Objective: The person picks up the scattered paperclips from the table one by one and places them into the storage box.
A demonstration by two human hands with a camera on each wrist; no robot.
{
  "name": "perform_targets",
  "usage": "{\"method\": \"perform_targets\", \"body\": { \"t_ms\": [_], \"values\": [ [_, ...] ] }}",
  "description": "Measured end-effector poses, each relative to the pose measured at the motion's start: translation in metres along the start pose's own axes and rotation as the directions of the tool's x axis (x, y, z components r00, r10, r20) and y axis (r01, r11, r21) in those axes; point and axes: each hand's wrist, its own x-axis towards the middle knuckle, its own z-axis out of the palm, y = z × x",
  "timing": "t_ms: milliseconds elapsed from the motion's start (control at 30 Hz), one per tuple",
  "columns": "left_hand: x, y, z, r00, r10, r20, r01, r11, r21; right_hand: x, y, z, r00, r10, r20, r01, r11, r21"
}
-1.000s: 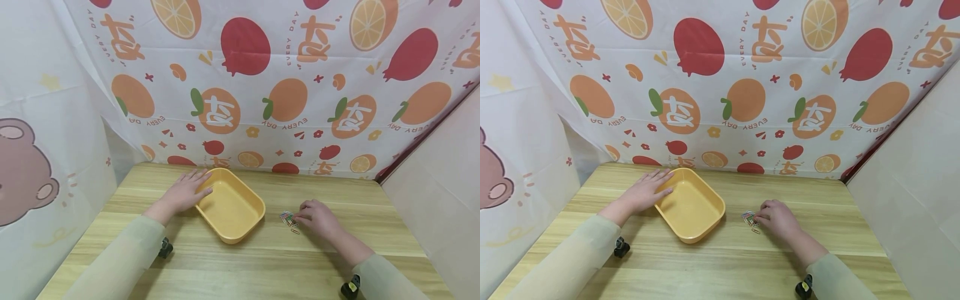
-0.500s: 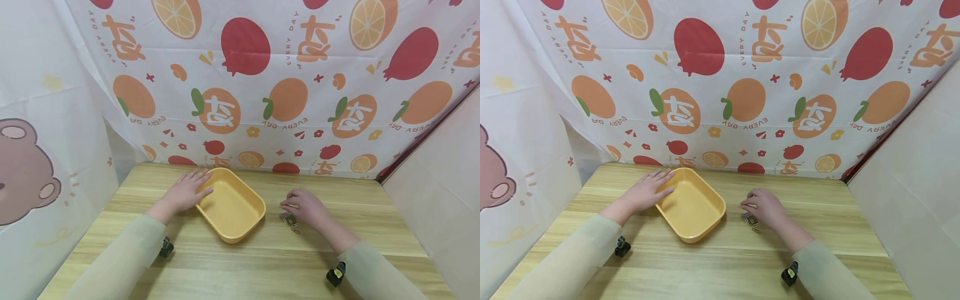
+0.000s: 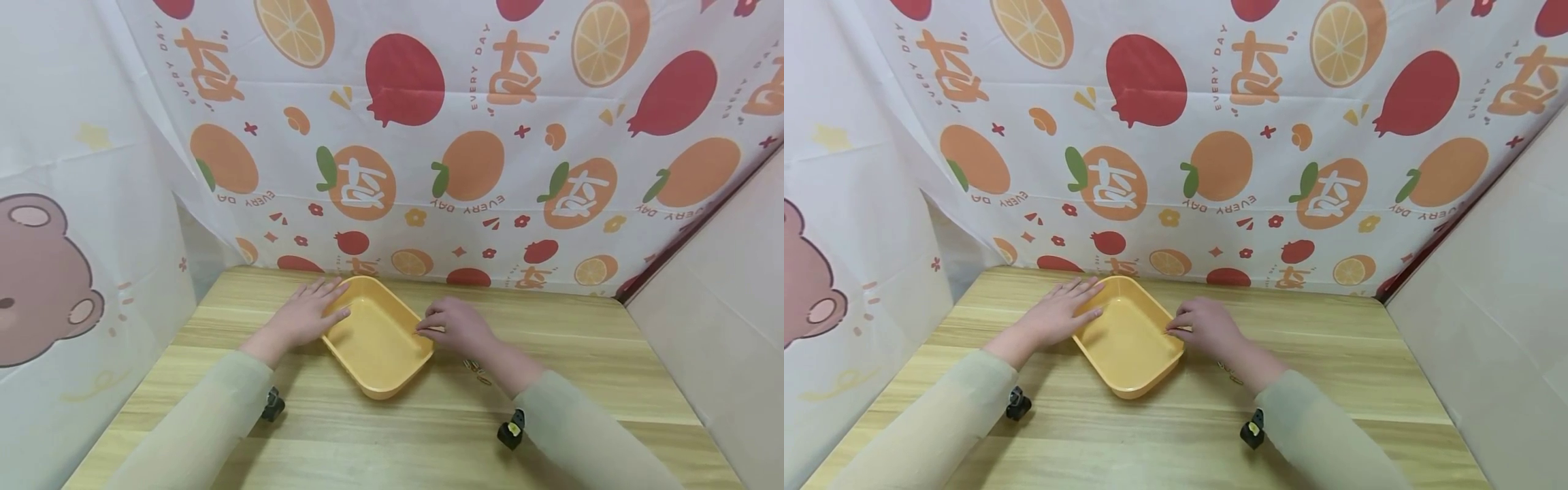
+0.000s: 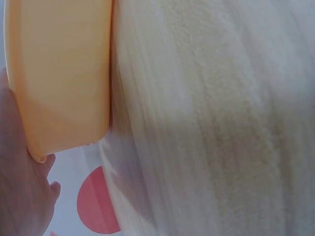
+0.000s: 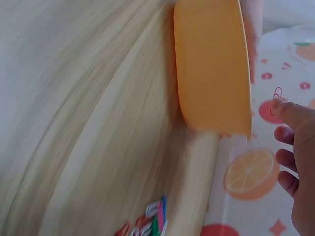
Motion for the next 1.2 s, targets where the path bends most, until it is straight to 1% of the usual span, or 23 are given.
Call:
{"method": "perform_targets", "body": {
  "t_ms": [200,467,600,667,833,967,1100,1200],
  "values": [
    [0.000,0.000,0.001,1.000,0.005,-0.003,-0.005,1.000,0.007,0.021,-0.014,0.009,0.996,-0.052,0.079,0.051,0.999,0.008],
    [0.001,0.002,-0.001,1.000,0.005,0.002,-0.005,1.000,0.003,0.034,-0.023,0.020,0.976,-0.086,0.201,0.092,0.996,-0.020],
    [0.002,0.003,-0.002,1.000,0.013,-0.013,-0.013,1.000,0.009,0.039,-0.027,0.026,0.956,-0.128,0.264,0.142,0.989,-0.035],
    [0.001,0.003,-0.002,1.000,0.017,-0.021,-0.017,1.000,0.007,0.043,-0.030,0.028,0.944,-0.131,0.303,0.146,0.989,-0.028],
    [0.001,0.004,-0.003,1.000,0.010,-0.023,-0.010,1.000,-0.005,0.051,-0.035,0.035,0.912,-0.092,0.399,0.109,0.994,-0.020],
    [0.001,0.003,-0.003,1.000,0.005,-0.014,-0.005,1.000,-0.005,0.056,-0.037,0.043,0.890,-0.071,0.451,0.106,0.993,-0.053],
    [0.001,0.001,-0.003,1.000,-0.001,-0.008,0.001,1.000,0.000,0.061,-0.039,0.048,0.868,-0.078,0.490,0.146,0.984,-0.103],
    [0.002,0.001,-0.003,1.000,-0.001,-0.007,0.001,1.000,0.000,0.063,-0.040,0.050,0.859,-0.101,0.502,0.186,0.975,-0.122]
  ]
}}
